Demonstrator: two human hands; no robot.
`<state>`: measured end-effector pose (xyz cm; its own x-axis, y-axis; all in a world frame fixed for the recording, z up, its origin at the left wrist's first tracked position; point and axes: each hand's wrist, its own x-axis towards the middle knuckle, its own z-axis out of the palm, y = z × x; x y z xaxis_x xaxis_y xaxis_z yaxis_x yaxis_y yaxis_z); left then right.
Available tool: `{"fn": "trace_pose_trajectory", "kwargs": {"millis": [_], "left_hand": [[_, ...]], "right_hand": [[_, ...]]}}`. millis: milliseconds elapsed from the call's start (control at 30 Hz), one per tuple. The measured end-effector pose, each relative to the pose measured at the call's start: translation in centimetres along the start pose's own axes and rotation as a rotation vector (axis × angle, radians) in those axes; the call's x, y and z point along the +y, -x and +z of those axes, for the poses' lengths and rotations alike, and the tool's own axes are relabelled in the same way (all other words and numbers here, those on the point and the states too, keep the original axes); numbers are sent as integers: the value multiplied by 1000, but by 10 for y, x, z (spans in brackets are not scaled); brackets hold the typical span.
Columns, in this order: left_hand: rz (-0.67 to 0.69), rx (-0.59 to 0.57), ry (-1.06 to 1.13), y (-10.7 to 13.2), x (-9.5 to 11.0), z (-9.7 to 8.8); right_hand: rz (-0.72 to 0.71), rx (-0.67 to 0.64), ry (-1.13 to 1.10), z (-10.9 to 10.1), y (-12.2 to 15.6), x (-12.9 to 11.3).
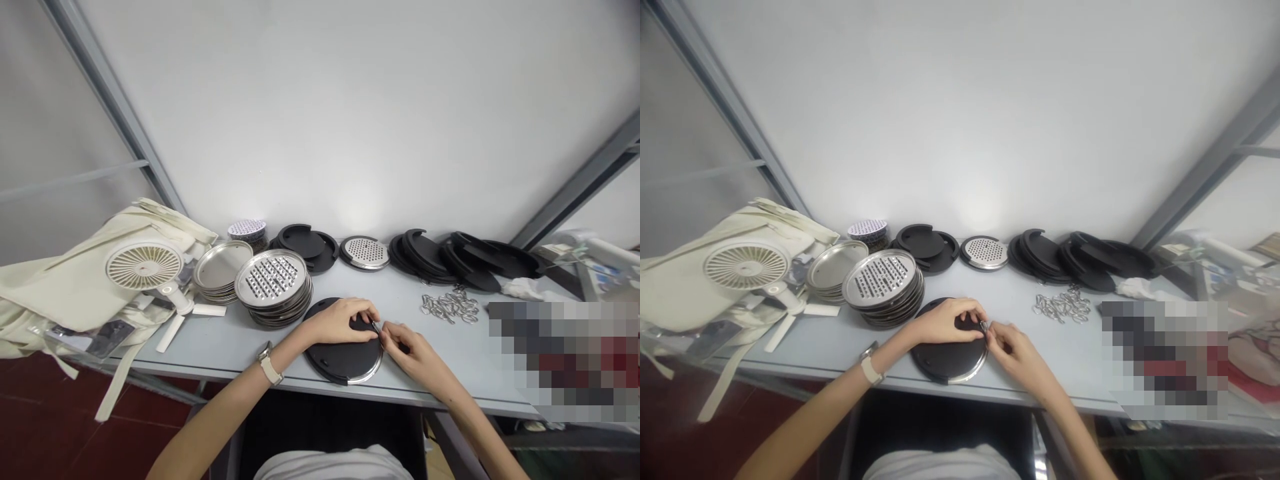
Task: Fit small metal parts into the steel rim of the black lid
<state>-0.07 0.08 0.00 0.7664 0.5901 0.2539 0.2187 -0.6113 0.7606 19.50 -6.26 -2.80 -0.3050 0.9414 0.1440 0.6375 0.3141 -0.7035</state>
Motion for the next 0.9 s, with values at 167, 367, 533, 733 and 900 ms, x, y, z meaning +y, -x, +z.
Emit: {"fn": "trace_pose_trajectory", "kwargs": {"millis": [167, 367, 533, 733, 900], "left_hand": [[16, 30, 3, 1, -5, 3], [52, 20, 13, 0, -7, 3], [54, 18, 23, 0, -5, 2], [42, 23, -5, 0, -4, 2], [44, 19, 0, 0, -4, 2]], "right_hand": [[-2, -6, 0, 0, 0, 0], [-13, 10, 5, 0, -1, -2], [-15, 11, -2, 1, -1, 0], [-9, 20, -9, 2, 1, 3], [-21, 25, -4, 2, 0, 4]]}}
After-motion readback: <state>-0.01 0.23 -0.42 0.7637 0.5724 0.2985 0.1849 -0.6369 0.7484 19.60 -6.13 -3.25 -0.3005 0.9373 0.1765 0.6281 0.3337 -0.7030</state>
